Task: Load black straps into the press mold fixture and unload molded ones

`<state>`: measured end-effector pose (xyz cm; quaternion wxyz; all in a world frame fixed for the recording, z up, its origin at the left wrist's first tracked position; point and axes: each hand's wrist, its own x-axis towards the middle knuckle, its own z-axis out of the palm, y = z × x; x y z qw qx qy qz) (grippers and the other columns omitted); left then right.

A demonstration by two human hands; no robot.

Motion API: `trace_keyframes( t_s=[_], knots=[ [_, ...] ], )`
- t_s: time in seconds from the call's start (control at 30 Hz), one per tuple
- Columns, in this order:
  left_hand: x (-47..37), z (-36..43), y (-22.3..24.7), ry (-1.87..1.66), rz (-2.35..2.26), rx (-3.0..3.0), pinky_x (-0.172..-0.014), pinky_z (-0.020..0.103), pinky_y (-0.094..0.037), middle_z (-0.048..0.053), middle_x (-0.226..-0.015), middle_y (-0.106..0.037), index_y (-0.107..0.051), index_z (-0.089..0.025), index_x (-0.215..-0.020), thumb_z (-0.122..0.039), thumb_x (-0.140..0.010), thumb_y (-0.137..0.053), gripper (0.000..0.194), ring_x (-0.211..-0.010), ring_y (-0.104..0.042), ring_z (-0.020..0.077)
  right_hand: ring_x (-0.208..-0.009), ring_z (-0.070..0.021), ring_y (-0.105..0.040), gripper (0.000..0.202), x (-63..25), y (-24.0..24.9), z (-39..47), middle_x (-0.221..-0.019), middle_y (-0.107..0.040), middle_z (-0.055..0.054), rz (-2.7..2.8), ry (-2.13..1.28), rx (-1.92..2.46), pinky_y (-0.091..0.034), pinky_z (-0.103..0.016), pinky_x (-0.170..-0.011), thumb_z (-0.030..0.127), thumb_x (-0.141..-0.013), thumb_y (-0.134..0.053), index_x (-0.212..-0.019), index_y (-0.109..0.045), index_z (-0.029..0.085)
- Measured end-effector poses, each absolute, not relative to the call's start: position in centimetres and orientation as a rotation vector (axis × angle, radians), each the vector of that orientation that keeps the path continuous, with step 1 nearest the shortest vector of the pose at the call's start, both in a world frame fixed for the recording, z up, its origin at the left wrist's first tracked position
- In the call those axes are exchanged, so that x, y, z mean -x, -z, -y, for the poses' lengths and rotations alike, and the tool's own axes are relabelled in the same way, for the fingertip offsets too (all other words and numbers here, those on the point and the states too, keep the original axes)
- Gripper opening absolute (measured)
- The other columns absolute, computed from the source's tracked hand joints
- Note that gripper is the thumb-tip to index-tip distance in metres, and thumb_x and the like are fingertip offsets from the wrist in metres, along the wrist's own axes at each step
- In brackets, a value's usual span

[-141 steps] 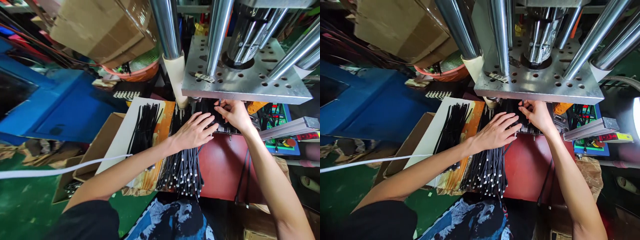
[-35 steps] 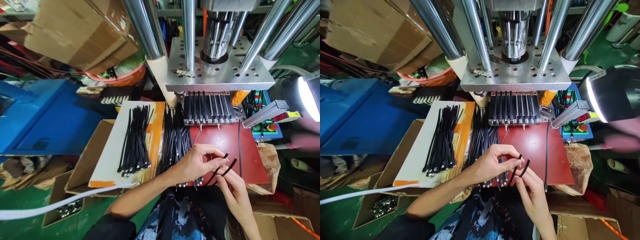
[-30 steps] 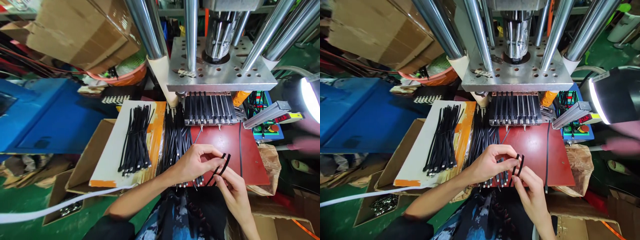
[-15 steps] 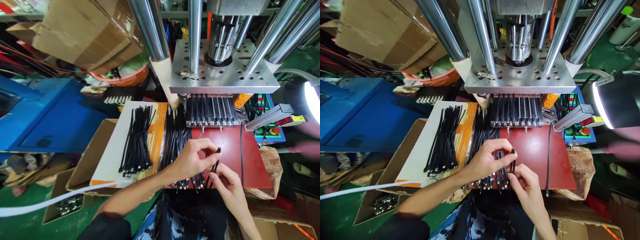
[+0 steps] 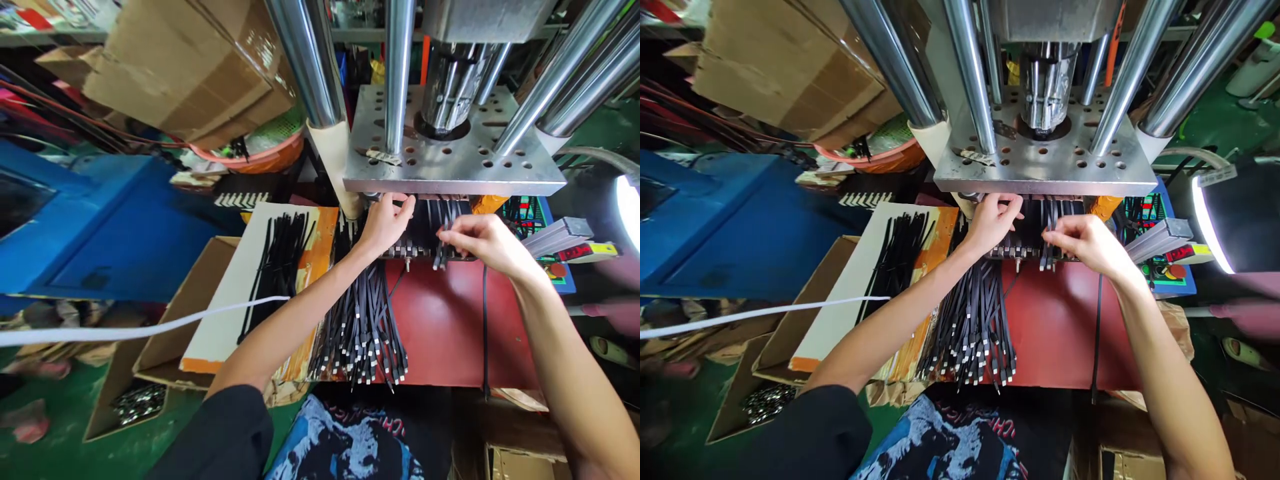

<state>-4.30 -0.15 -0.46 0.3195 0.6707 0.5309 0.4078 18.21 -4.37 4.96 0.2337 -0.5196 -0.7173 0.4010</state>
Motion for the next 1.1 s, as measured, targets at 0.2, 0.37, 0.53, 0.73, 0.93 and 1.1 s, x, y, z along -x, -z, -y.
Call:
trace_keyframes(
  t_s=[0.2,0.37,0.53,0.73,0.93,1.1],
  knots=[
    [6.9,4.0,0.6,-0.88,-0.666,-2.619,-0.116,0.044,-0.053,0.018,-0.147,-0.065,-0.064,-0.014,-0.139,-0.022,-0.104,-0.057,0.036,-0.139,-0.062,0.0256,-0.062,-0.0142,-0.05,0.047,-17.4,-2.6,0.1,-0.068,-0.063,0.001,2.113,-0.989,1.363,-0.037,-0.028,-0.06,0.063,-0.091,-0.069,-0.077,-0.072,0.018],
    [6.4,5.1,0.9,-0.635,-0.685,-3.002,-0.12,0.048,-0.049,0.019,-0.15,-0.064,-0.067,-0.009,-0.136,-0.021,-0.104,-0.055,0.036,-0.145,-0.056,0.0295,-0.07,-0.0174,-0.058,0.032,-17.6,-1.1,0.2,-0.083,-0.072,-0.004,2.1,-0.701,1.338,-0.042,-0.031,-0.067,0.048,-0.095,-0.069,-0.084,-0.077,0.02],
    [4.7,6.1,0.4,-0.608,-0.92,-3.065,-0.115,0.046,-0.05,0.017,-0.145,-0.066,-0.068,-0.008,-0.131,-0.026,-0.106,-0.054,0.034,-0.138,-0.06,0.0299,-0.058,-0.0133,-0.052,0.034,-18.1,-0.6,0.7,-0.081,-0.07,-0.001,1.859,-0.951,1.358,-0.04,-0.028,-0.055,0.049,-0.089,-0.077,-0.106,-0.075,0.02],
    [3.3,7.7,0.0,-0.484,-1.108,-2.965,-0.123,0.05,-0.042,0.019,-0.151,-0.061,-0.06,-0.013,-0.147,-0.04,-0.106,-0.056,0.05,-0.146,-0.052,0.0326,-0.061,-0.0136,-0.056,0.037,-18.0,-0.8,1.2,-0.086,-0.072,-0.003,1.842,-0.775,1.494,-0.045,-0.028,-0.059,0.049,-0.088,-0.077,-0.108,-0.073,0.018],
    [2.6,9.2,-0.5,-0.385,-1.214,-2.878,-0.128,0.057,-0.034,0.022,-0.162,-0.051,-0.056,-0.011,-0.152,-0.041,-0.105,-0.055,0.056,-0.154,-0.043,0.0351,-0.091,-0.0248,-0.065,0.046,-17.9,-2.1,6.5,-0.11,-0.065,-0.014,2.29,-0.176,1.604,-0.055,-0.039,-0.084,0.022,-0.101,-0.044,-0.136,-0.072,0.018],
    [1.8,6.7,-0.9,-0.436,-1.309,-2.671,-0.131,0.065,-0.02,0.023,-0.166,-0.044,-0.048,-0.003,-0.157,-0.045,-0.107,-0.046,0.066,-0.158,-0.036,0.0375,-0.091,-0.0319,-0.061,0.052,-16.5,-2.7,6.7,-0.106,-0.062,-0.019,2.509,0.159,1.777,-0.052,-0.044,-0.079,0.019,-0.102,-0.036,-0.142,-0.069,0.018]
  ],
)
